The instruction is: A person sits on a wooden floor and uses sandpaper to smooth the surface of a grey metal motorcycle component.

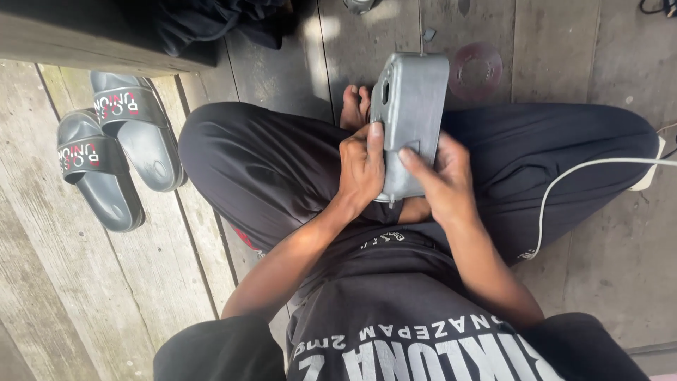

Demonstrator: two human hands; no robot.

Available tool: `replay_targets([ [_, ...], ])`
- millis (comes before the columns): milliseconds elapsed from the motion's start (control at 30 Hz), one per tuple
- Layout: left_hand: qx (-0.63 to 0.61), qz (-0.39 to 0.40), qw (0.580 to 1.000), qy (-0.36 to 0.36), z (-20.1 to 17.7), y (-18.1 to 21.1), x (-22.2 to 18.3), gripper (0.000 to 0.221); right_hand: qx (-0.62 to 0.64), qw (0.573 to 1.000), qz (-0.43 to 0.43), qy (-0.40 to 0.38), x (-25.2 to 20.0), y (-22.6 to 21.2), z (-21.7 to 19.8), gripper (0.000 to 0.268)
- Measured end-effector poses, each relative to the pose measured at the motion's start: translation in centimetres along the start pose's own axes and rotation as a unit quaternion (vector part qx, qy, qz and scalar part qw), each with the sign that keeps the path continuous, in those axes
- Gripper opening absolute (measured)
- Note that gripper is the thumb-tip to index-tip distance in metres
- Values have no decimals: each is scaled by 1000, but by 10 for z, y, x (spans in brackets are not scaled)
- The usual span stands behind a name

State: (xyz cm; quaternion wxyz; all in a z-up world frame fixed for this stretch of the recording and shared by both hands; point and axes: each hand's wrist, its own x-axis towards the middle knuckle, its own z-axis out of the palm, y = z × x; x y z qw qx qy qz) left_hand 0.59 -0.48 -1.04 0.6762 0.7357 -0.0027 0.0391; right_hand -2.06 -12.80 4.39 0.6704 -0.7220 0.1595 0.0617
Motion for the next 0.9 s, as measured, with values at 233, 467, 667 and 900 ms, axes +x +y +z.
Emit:
replay_targets([
  [233,26,10,999,-47,-4,10,-18,64,-108,989,98,39,-28,15,-6,49],
  [467,120,47,990,-51,-1,6,-13,69,-18,998,57,-8,-14,9,-22,42],
  [667,152,50,985,-71,-3,-4,-10,70,7,998,41,-47,-1,20,-35,40],
  [900,78,18,991,-107,0,-15,-10,69,3,994,25,-110,0,7,-51,25],
])
